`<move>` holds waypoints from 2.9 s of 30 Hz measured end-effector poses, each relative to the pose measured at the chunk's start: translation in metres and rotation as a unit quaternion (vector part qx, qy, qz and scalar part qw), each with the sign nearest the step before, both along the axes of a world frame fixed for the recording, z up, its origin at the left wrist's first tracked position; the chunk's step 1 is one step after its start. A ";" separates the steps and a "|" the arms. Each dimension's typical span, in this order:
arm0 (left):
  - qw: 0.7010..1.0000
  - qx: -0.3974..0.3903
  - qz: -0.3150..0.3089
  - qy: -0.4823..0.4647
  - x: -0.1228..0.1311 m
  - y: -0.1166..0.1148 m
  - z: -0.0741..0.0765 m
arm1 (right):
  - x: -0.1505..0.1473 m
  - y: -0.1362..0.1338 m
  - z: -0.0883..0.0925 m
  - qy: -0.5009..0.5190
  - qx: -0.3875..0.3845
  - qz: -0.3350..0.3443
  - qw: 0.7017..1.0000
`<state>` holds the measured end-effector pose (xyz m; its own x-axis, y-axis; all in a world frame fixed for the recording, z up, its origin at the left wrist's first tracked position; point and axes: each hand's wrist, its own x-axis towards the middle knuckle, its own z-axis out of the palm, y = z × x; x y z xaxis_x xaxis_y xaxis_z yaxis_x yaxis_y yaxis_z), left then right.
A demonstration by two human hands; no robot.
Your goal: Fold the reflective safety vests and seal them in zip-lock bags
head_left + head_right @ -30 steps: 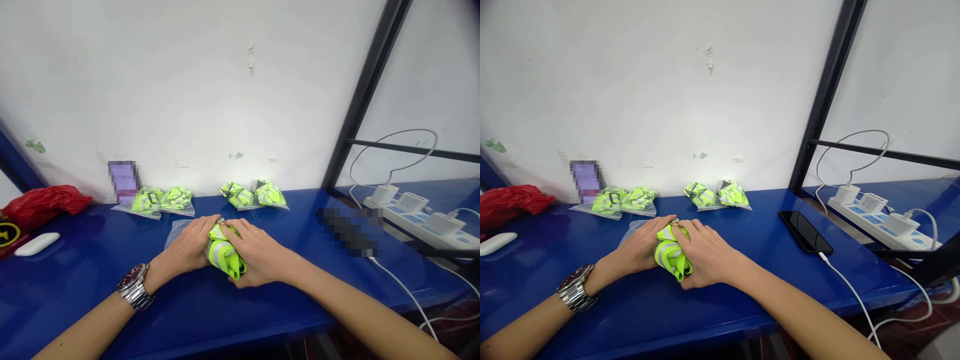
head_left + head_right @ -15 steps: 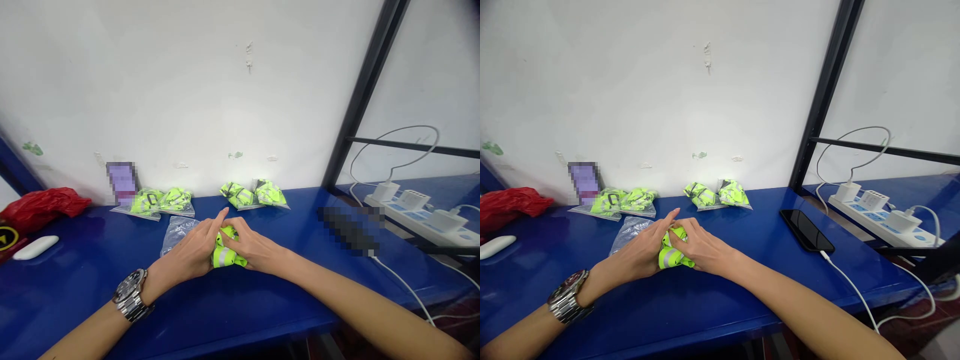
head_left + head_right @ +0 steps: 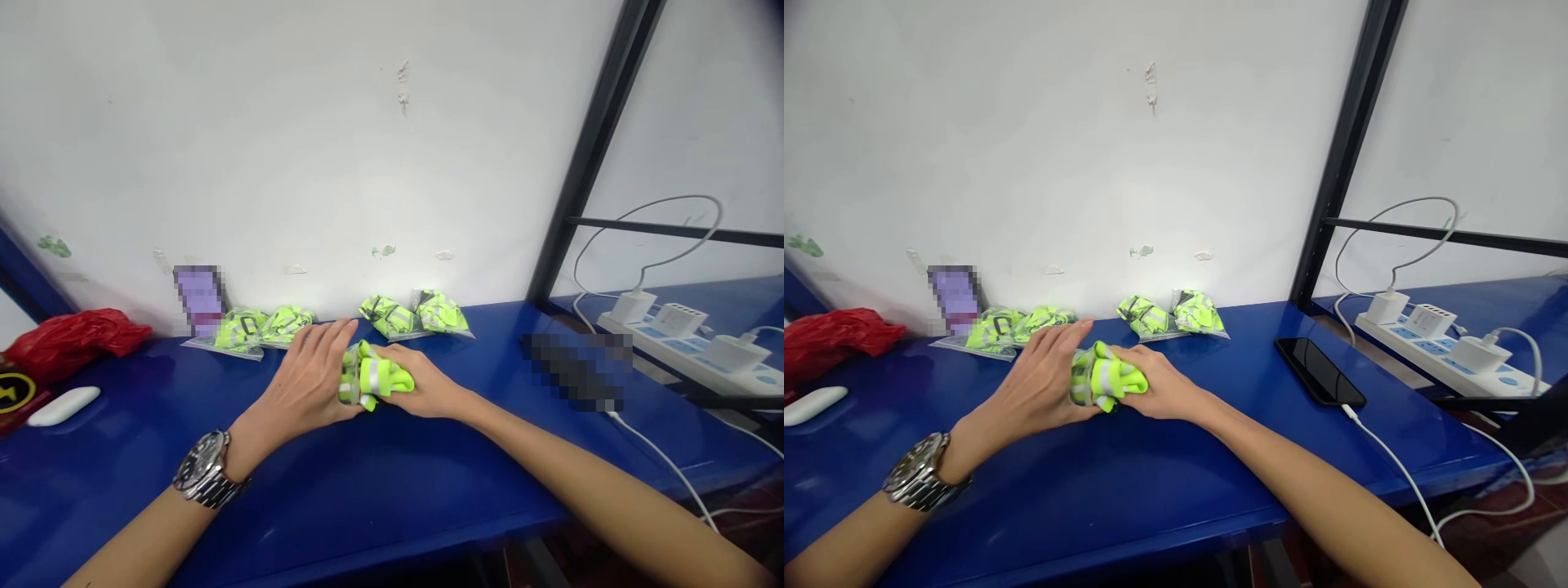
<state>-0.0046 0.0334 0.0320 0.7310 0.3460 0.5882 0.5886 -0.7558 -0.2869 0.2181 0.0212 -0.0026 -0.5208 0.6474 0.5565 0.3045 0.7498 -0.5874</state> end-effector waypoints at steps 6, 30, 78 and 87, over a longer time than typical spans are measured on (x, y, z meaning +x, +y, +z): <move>0.990 0.123 0.024 -0.065 -0.008 0.000 0.000 | -0.006 0.003 0.001 0.286 -0.274 -0.014 0.918; 0.989 -0.083 0.032 -0.117 0.012 -0.006 -0.024 | -0.024 -0.017 0.001 0.420 -0.435 0.009 0.796; 0.993 0.000 0.096 -0.061 0.022 -0.019 -0.013 | -0.023 -0.007 -0.010 0.244 -0.082 -0.141 0.956; 0.972 -0.218 -0.010 -0.087 0.027 -0.021 -0.034 | -0.021 -0.013 -0.007 0.127 0.039 -0.245 0.960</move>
